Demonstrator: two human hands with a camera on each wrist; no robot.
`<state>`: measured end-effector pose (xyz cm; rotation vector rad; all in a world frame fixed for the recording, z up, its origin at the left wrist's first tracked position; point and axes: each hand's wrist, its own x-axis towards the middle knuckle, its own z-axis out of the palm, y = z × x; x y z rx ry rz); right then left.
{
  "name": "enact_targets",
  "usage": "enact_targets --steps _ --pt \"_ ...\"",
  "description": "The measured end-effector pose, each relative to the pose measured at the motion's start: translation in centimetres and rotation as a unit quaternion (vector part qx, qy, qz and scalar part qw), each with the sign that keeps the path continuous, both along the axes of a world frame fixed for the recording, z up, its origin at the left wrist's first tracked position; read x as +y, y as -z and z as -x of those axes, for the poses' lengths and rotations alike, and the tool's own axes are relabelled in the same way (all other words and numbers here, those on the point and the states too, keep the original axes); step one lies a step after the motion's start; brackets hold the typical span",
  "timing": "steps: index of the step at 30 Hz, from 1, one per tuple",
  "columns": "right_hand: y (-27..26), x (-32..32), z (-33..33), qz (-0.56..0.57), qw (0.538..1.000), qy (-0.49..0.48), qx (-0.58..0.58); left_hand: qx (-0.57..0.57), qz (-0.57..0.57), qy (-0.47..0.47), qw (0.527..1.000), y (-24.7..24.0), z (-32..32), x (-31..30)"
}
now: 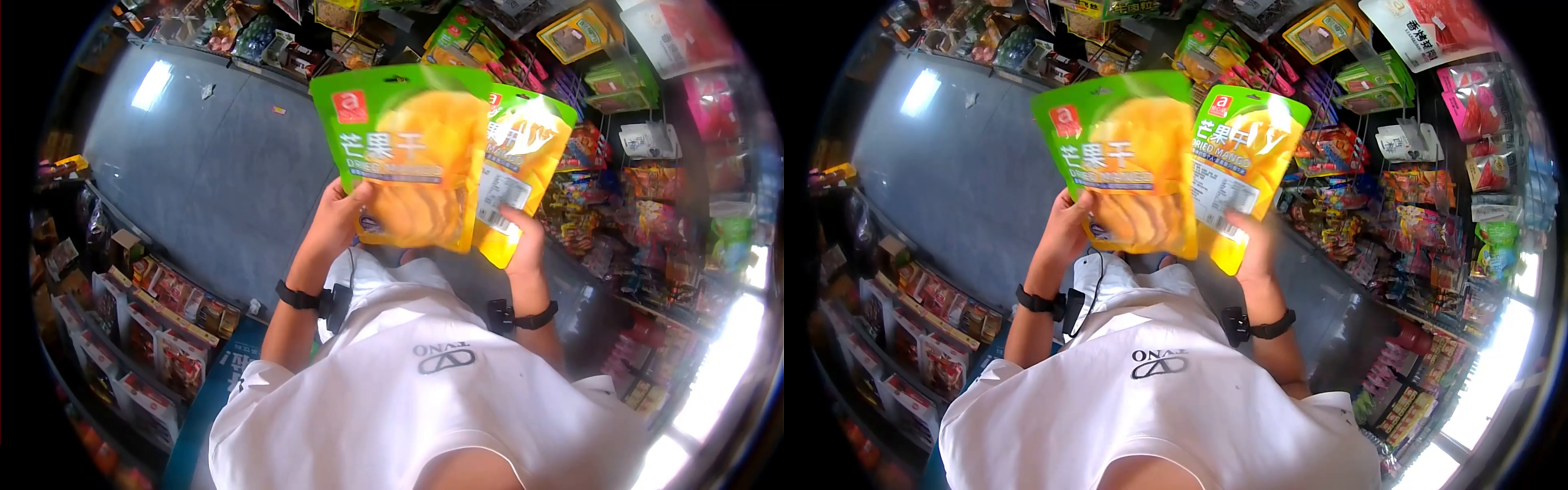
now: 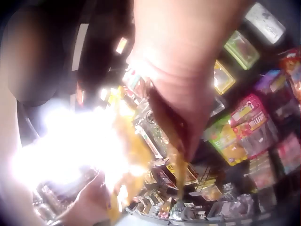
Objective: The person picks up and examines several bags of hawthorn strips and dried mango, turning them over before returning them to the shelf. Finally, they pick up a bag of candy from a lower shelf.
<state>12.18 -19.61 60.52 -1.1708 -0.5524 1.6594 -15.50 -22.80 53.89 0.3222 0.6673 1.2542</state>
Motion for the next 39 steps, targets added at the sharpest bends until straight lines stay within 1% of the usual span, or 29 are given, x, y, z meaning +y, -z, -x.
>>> enact_targets --steps 1,4,5,7,8,10,11,13,14,16,18,20,24,32,35,39 --pt "-0.3 0.0 -0.6 0.005 0.999 -0.01 0.046 -0.01 -0.017 -0.004 1.0 0.4 -0.1 0.0" --pt "-1.8 -0.2 -0.5 0.009 0.996 -0.046 0.072 -0.107 -0.016 -0.003 0.994 0.5 0.0 -0.1" --pt "-2.7 -0.1 -0.2 0.001 0.992 -0.065 0.105 -0.151 -0.018 0.014 0.988 1.8 0.3 -0.2" --pt "-4.1 -0.2 0.7 -0.015 0.98 -0.102 0.171 -0.254 -0.033 0.035 0.966 0.5 0.4 -0.1" --pt "-3.8 -0.4 1.0 -0.019 0.992 -0.032 0.121 -0.314 -0.047 0.036 0.948 -0.4 0.3 -0.3" --pt "-3.8 -0.7 0.7 0.003 0.994 -0.036 0.105 -0.372 -0.055 0.036 0.926 0.3 -0.2 -0.3" --pt "-4.3 -0.9 0.8 0.014 0.991 -0.047 0.123 -0.4 -0.056 0.035 0.914 0.5 -0.3 -0.4" --pt "-6.3 -1.0 1.6 0.033 0.984 -0.07 0.158 -0.387 -0.06 0.049 0.919 0.0 -0.2 -0.5" --pt "-6.7 -0.9 1.8 0.023 0.978 -0.087 0.189 -0.382 -0.064 0.056 0.92 -0.1 -0.2 -0.4" --pt "-7.2 -1.0 2.0 0.005 0.961 -0.122 0.248 -0.373 -0.112 0.092 0.916 1.0 -0.3 0.2" --pt "-7.5 -1.1 2.1 -0.007 0.952 -0.142 0.271 -0.366 -0.155 0.128 0.909 2.2 -0.5 0.8" --pt "-7.5 -1.2 2.1 -0.009 0.952 -0.148 0.269 -0.366 -0.154 0.142 0.907 2.7 -0.9 0.8" --pt "-7.4 -1.3 2.4 -0.009 0.956 -0.155 0.249 -0.374 -0.121 0.14 0.909 3.2 -1.7 -0.6" --pt "-6.4 -0.6 3.8 0.005 0.962 -0.17 0.213 -0.359 -0.081 0.105 0.924 3.3 -0.8 -3.9" --pt "-6.2 -0.7 4.2 0.017 0.971 -0.137 0.198 -0.351 -0.071 0.09 0.929 3.2 -0.5 -4.7" --pt "-5.7 -0.5 4.4 0.017 0.969 -0.164 0.184 -0.337 -0.062 0.067 0.937 2.9 0.3 -5.7"
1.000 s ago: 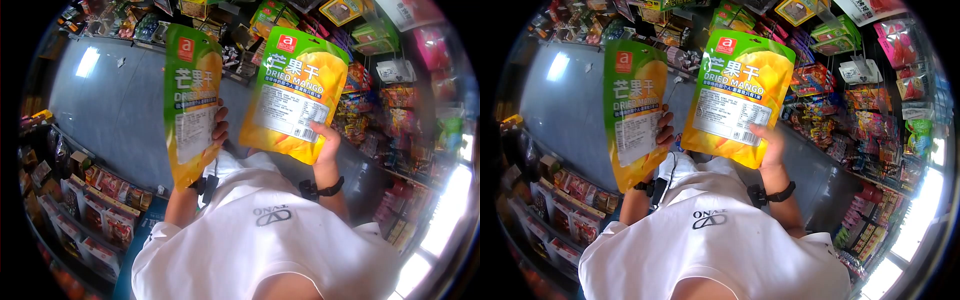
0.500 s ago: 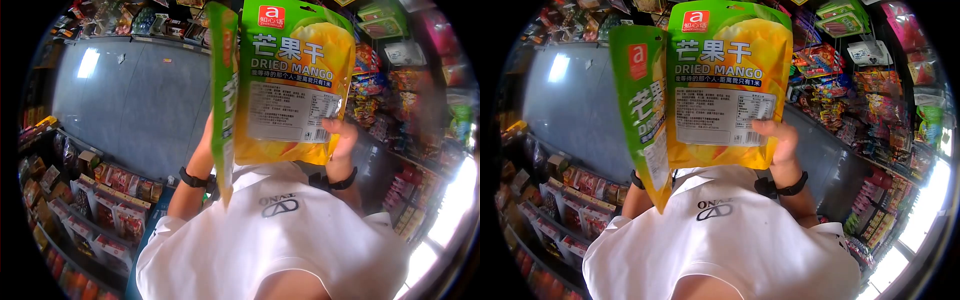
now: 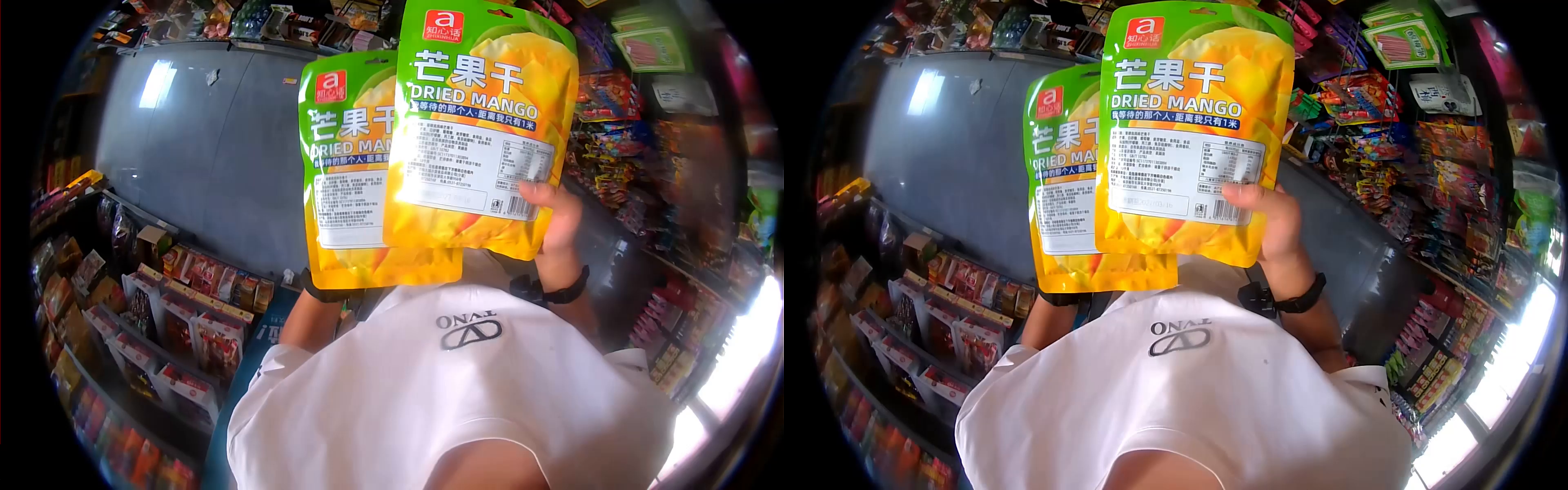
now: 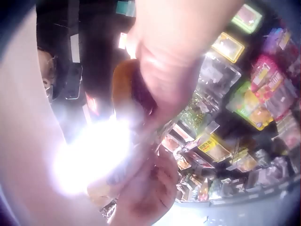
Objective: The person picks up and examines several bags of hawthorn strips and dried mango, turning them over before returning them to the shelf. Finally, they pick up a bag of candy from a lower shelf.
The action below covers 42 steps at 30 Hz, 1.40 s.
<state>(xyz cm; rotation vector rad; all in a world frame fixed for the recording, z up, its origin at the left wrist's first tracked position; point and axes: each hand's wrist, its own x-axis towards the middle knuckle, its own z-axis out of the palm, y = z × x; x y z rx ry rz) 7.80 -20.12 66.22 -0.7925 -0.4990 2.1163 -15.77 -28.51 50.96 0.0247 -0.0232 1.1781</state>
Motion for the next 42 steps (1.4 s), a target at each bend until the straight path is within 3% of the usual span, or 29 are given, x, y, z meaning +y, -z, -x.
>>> enact_targets --steps 5,8,20,29,35,42 --pt "0.4 0.3 -0.6 0.024 0.999 -0.016 -0.023 0.028 0.018 -0.032 0.999 -0.6 0.8 -0.5" --pt "0.2 0.5 -0.5 0.025 0.998 -0.034 0.036 0.046 0.021 -0.051 0.997 -0.9 1.3 -0.8" --pt "-0.2 0.8 -0.5 -0.033 0.998 -0.013 -0.055 0.111 0.022 -0.127 0.985 -2.3 4.4 -1.9" --pt "-0.4 0.7 -0.4 -0.02 1.0 0.001 0.01 0.153 0.023 -0.17 0.973 -3.2 5.8 -3.1" --pt "-0.4 0.3 -1.6 -0.025 0.987 0.021 -0.159 0.185 0.018 -0.194 0.963 -3.4 6.7 -4.2" --pt "0.6 0.3 -1.7 -0.054 0.995 0.024 -0.086 0.217 0.023 -0.226 0.95 -4.0 6.7 -3.5"
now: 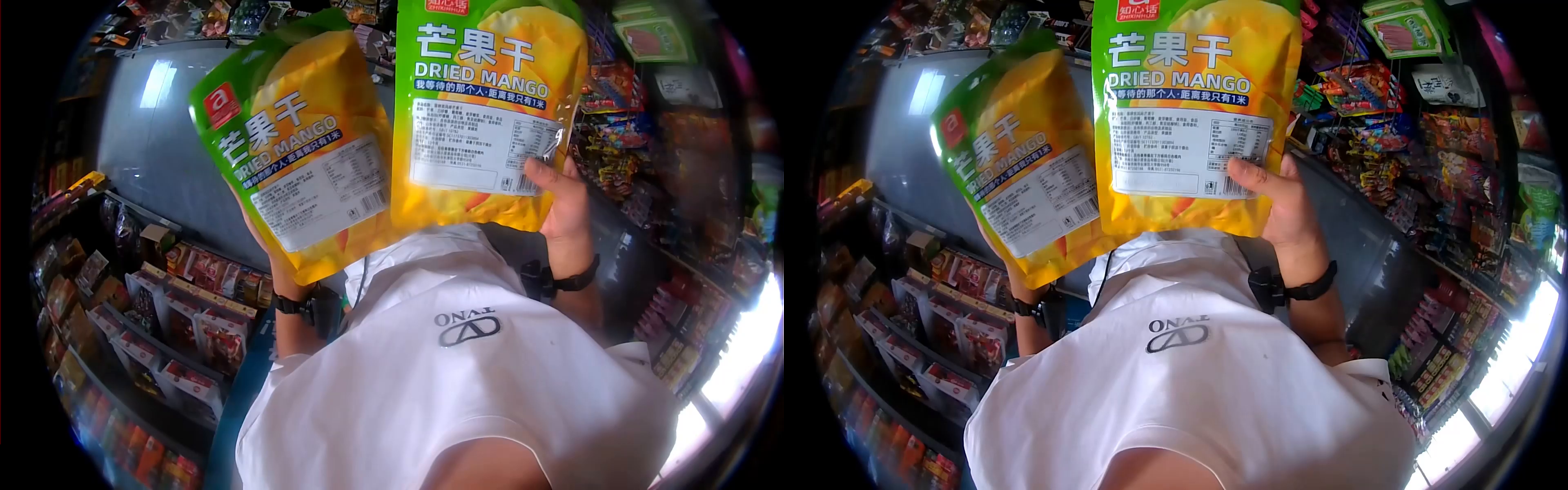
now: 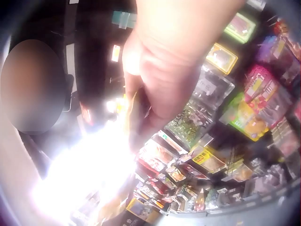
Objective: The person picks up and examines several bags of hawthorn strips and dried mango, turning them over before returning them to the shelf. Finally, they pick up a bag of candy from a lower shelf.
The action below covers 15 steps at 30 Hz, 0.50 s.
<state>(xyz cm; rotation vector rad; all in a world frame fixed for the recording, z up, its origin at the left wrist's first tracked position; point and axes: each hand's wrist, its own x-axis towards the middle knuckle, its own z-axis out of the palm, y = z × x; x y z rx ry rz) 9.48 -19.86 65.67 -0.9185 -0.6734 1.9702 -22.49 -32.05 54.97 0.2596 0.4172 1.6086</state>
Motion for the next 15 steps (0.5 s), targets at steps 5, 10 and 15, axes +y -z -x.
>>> enact_targets --steps 5,10,15 --pt "0.4 0.1 -0.5 0.009 1.0 -0.024 -0.012 0.036 0.0 -0.04 0.999 -0.8 0.0 2.2" --pt "0.6 0.2 -0.6 0.015 0.998 0.027 -0.047 0.054 0.021 -0.044 0.997 -1.1 -0.5 2.8" --pt "0.6 0.2 -0.2 0.017 0.998 0.029 -0.057 0.042 0.093 -0.015 0.995 -1.8 -1.6 4.1"
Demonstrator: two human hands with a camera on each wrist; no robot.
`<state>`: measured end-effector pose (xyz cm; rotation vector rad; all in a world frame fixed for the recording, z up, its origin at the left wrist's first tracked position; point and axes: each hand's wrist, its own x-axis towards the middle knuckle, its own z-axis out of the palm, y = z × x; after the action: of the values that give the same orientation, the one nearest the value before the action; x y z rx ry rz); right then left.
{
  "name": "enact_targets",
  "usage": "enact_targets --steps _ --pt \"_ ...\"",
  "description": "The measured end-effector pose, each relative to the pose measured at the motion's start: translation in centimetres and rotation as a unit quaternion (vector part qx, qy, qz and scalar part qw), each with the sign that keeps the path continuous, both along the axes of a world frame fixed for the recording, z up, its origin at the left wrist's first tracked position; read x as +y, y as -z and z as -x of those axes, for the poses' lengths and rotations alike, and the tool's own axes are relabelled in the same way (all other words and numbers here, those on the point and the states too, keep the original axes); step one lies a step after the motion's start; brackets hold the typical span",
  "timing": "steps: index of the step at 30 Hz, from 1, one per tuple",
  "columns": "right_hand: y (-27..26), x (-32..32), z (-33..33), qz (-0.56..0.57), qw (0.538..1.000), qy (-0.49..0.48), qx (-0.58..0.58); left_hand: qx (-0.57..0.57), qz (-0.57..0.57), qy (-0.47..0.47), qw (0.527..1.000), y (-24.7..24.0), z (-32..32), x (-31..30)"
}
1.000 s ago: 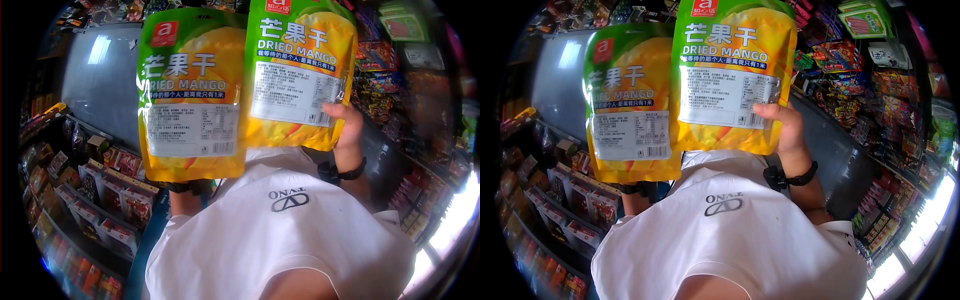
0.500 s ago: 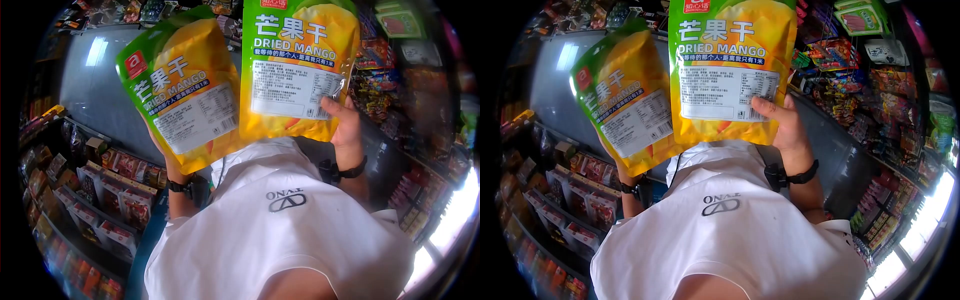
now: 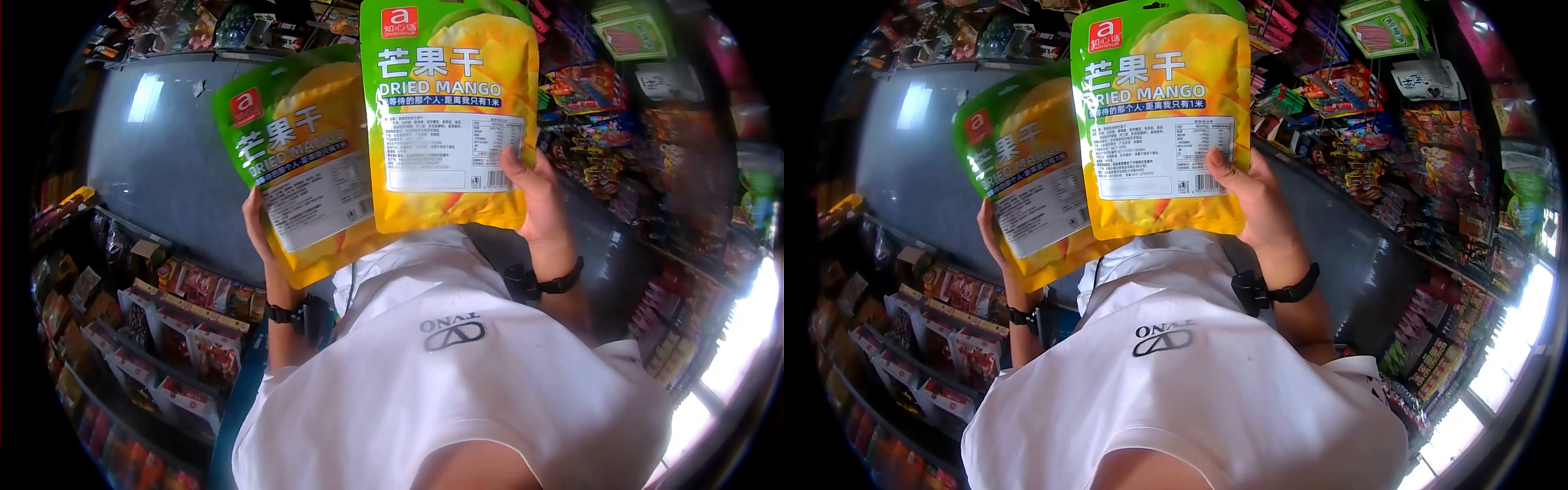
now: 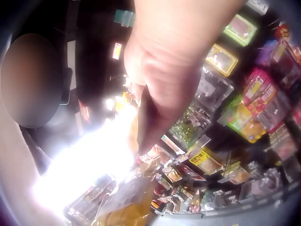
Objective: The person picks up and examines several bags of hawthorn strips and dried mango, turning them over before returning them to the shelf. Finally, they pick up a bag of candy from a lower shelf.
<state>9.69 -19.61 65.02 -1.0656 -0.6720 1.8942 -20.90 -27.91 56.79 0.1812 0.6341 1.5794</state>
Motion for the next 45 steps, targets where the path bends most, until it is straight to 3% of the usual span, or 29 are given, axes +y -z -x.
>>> enact_targets --steps 3,5,8,15,18,27,33,42,45 --pt "0.2 0.2 -0.1 -0.003 1.0 0.001 -0.013 -0.064 0.079 0.06 0.993 -0.4 -1.1 1.3" --pt "0.3 0.1 0.0 0.0 1.0 0.001 -0.019 -0.212 0.032 0.128 0.968 -1.1 -1.7 1.4" --pt "0.4 0.2 0.6 -0.005 0.999 0.023 -0.023 -0.315 0.024 0.158 0.936 -1.3 -2.0 1.3" --pt "1.9 1.2 -1.5 -0.011 0.997 0.061 -0.053 -0.127 0.122 0.136 0.975 -0.4 -1.5 0.7" --pt "1.9 1.4 -2.1 -0.026 0.995 0.072 -0.063 0.009 0.091 0.185 0.978 -0.5 -1.3 0.4" --pt "2.5 2.2 -3.7 -0.033 0.992 0.101 -0.071 0.049 0.142 0.14 0.979 -0.1 -1.2 0.6" --pt "2.4 2.0 -3.8 -0.061 0.988 0.107 -0.096 0.049 0.1 0.158 0.981 -0.7 -1.1 0.9" --pt "1.5 1.3 -2.0 -0.122 0.956 0.157 -0.215 0.092 0.126 0.166 0.974 0.0 -1.4 1.5" --pt "1.6 0.6 -0.5 -0.077 0.96 0.133 -0.235 0.119 0.156 0.145 0.97 -0.4 -2.1 1.9"
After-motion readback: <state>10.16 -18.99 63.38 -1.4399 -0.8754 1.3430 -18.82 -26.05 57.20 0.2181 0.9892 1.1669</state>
